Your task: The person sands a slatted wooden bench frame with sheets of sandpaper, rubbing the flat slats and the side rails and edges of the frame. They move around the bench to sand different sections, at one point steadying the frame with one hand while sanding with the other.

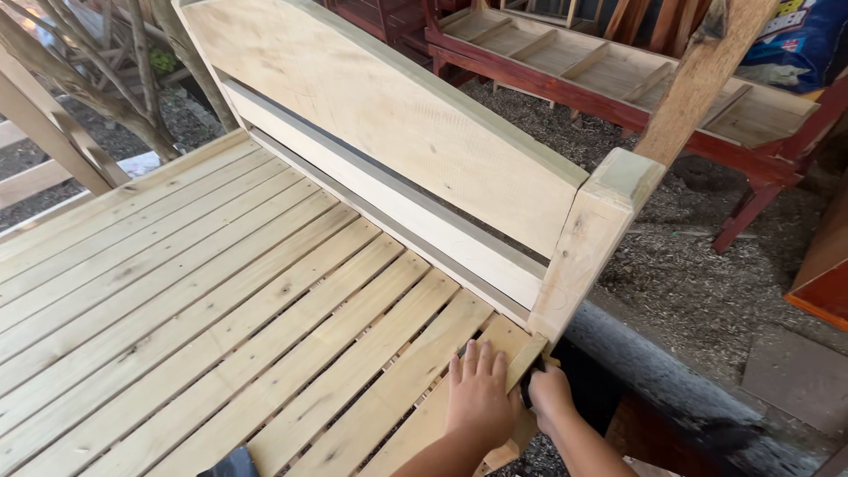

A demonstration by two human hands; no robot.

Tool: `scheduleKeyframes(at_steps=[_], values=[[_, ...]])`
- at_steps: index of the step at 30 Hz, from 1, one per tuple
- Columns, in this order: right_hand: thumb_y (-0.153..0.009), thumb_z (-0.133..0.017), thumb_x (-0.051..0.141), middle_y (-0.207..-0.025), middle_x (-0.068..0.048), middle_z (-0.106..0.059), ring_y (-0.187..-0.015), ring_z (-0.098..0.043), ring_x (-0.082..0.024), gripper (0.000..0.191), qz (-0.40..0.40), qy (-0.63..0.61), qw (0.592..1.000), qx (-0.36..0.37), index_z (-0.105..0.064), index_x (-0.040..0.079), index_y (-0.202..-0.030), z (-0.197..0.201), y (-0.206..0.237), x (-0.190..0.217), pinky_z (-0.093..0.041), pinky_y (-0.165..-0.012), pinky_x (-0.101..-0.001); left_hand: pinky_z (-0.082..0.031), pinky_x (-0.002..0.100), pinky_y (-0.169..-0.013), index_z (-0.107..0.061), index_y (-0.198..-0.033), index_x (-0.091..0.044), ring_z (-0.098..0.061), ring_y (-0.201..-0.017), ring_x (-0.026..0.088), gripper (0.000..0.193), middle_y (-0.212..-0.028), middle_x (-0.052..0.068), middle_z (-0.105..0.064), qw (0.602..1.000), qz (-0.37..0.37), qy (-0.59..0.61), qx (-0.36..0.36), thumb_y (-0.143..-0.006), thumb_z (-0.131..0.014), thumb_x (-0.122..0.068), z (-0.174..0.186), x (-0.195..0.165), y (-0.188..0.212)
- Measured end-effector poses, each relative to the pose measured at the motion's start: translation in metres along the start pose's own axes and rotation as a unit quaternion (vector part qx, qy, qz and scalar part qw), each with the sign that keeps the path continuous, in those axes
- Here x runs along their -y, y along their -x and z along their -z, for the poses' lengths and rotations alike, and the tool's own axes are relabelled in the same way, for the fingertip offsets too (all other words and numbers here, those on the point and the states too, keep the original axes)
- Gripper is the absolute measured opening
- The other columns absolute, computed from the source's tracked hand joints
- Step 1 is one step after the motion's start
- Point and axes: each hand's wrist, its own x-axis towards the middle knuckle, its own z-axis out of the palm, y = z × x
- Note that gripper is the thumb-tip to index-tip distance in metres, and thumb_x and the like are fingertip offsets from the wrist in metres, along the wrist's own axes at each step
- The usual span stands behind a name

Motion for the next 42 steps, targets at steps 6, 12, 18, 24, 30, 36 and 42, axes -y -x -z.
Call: scheduleKeyframes(at_steps=[6, 12, 18, 24, 30, 36, 42], values=[[-0.099, -0.05, 0.009, -0.114, -0.019, -0.073, -0.098, -0.069, -0.028, 0.032, -0.022, 0.059, 0.998, -0.001, -0.066, 0.0, -0.126, 0.005, -0.004, -0.005, -0.054, -0.083, -0.04, -0.007, 0.06, -0.122, -0.034, -0.154, -0.004, -0.009, -0.155, 0.04, 0.065, -0.165, 0.019, -0.022, 1.0, 0.0, -0.017, -0.004, -0.099, -0.049, -0.037, 0.002, -0.001, 0.001], [-0.095, -0.05, 0.004, -0.113, -0.021, -0.076, -0.097, -0.071, -0.032, 0.034, -0.005, 0.114, 0.993, -0.03, -0.069, -0.001, -0.123, 0.0, -0.009, -0.003, -0.055, -0.08, -0.0422, -0.009, 0.059, -0.122, -0.036, -0.153, -0.004, -0.01, -0.155, 0.038, 0.065, -0.166, 0.018, -0.023, 1.0, 0.008, -0.004, 0.003, -0.099, -0.05, -0.037, 0.011, -0.006, 0.001], [-0.092, -0.049, 0.002, -0.114, -0.022, -0.076, -0.101, -0.07, -0.031, 0.037, 0.051, 0.112, 0.992, -0.042, -0.07, -0.004, -0.122, 0.004, -0.013, -0.006, -0.053, -0.086, -0.0407, -0.009, 0.061, -0.121, -0.035, -0.153, -0.002, -0.011, -0.154, 0.041, 0.066, -0.164, 0.02, -0.025, 1.0, -0.005, -0.008, -0.004, -0.099, -0.052, -0.037, 0.008, -0.005, 0.001], [-0.09, -0.053, 0.0, -0.122, -0.024, -0.068, -0.107, -0.067, -0.03, 0.04, 0.053, 0.228, 0.97, -0.065, -0.062, -0.006, -0.128, 0.004, -0.015, -0.002, -0.052, -0.09, -0.0418, -0.009, 0.061, -0.121, -0.036, -0.153, -0.003, -0.011, -0.155, 0.041, 0.067, -0.163, 0.02, -0.026, 1.0, -0.005, 0.004, -0.009, -0.097, -0.054, -0.036, -0.001, 0.0, 0.0], [-0.094, -0.054, 0.009, -0.118, -0.02, -0.076, -0.101, -0.071, -0.03, 0.038, -0.036, 0.22, 0.975, 0.009, -0.067, 0.0, -0.129, -0.002, -0.015, -0.003, -0.054, -0.086, -0.0439, -0.008, 0.062, -0.12, -0.035, -0.152, -0.002, -0.01, -0.154, 0.042, 0.069, -0.165, 0.02, -0.023, 1.0, -0.013, 0.011, -0.008, -0.096, -0.056, -0.036, 0.0, 0.0, 0.0], [-0.091, -0.055, 0.003, -0.112, -0.025, -0.076, -0.094, -0.071, -0.031, 0.036, -0.015, 0.231, 0.973, -0.001, -0.07, -0.008, -0.122, 0.006, -0.026, 0.002, -0.054, -0.081, -0.0436, -0.008, 0.06, -0.122, -0.036, -0.152, -0.004, -0.011, -0.155, 0.041, 0.069, -0.164, 0.02, -0.024, 1.0, -0.011, 0.025, -0.013, -0.096, -0.056, -0.038, 0.003, 0.0, 0.002], [-0.088, -0.05, -0.001, -0.11, -0.029, -0.071, -0.099, -0.066, -0.036, 0.037, 0.048, 0.298, 0.953, -0.027, -0.066, -0.008, -0.121, 0.012, -0.026, 0.006, -0.052, -0.083, -0.0448, -0.008, 0.061, -0.121, -0.037, -0.151, -0.003, -0.011, -0.154, 0.042, 0.067, -0.164, 0.021, -0.025, 1.0, -0.012, 0.009, -0.022, -0.096, -0.056, -0.037, 0.003, -0.002, 0.003]])
